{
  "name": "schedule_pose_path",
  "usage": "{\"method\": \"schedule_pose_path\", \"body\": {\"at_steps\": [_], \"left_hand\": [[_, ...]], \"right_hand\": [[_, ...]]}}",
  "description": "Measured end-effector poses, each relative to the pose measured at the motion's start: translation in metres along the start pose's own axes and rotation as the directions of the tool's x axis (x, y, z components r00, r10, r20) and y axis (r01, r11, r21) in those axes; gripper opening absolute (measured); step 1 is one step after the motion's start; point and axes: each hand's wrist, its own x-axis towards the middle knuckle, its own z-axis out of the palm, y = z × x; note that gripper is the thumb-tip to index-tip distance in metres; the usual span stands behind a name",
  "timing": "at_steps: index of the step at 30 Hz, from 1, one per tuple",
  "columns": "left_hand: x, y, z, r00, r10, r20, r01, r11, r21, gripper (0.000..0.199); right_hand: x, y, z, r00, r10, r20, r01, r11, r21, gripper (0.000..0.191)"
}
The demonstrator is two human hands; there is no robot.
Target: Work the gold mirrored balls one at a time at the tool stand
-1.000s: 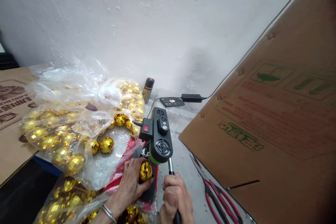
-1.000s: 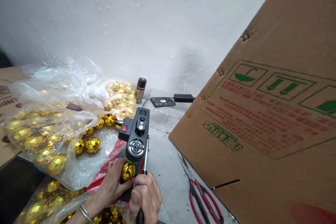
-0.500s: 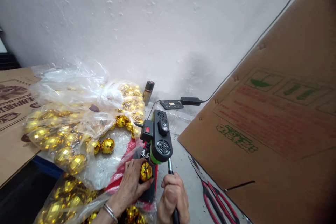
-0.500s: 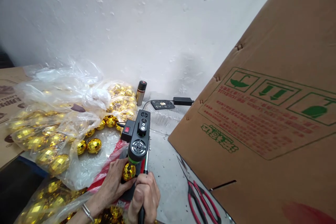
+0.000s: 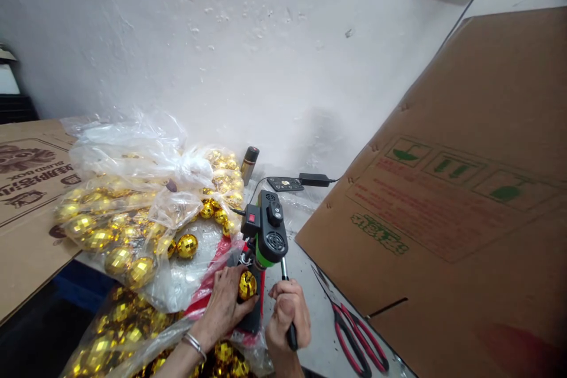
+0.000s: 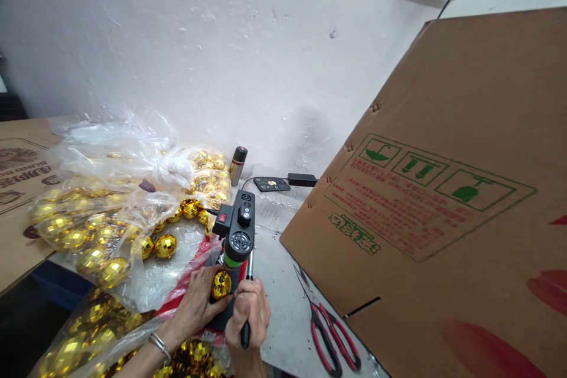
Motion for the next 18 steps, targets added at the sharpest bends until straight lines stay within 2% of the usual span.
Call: {"method": "schedule_pose_path", "body": {"at_steps": [4, 8, 10, 13, 15, 18], "left_hand": [[0.000, 0.001, -0.003, 1.000, 0.005, 0.004, -0.005, 1.000, 0.000, 0.051], [0.003, 0.001, -0.002, 1.000, 0.021, -0.007, -0.021, 1.000, -0.011, 0.049], [0.004, 0.002, -0.002, 1.000, 0.014, -0.009, -0.014, 1.000, -0.018, 0.051], [-0.004, -0.001, -0.006, 1.000, 0.004, -0.014, -0.005, 0.999, -0.037, 0.054], [-0.017, -0.006, -0.012, 1.000, 0.018, -0.021, -0.019, 0.999, -0.042, 0.056], [-0.041, -0.020, -0.030, 0.996, 0.091, -0.020, -0.092, 0.994, -0.055, 0.068]], "right_hand": [[-0.006, 0.002, 0.000, 0.998, -0.039, 0.040, 0.039, 0.999, -0.010, 0.032], [-0.007, 0.000, 0.004, 1.000, -0.025, -0.003, 0.025, 1.000, 0.004, 0.037], [0.004, -0.006, 0.002, 1.000, 0.029, 0.005, -0.029, 1.000, 0.009, 0.035], [0.035, -0.020, -0.005, 0.988, 0.136, 0.070, -0.137, 0.991, 0.006, 0.031], [0.056, -0.028, -0.009, 0.972, 0.204, 0.115, -0.206, 0.979, 0.009, 0.034], [0.069, -0.035, -0.011, 0.969, 0.217, 0.115, -0.221, 0.975, 0.029, 0.038]]}}
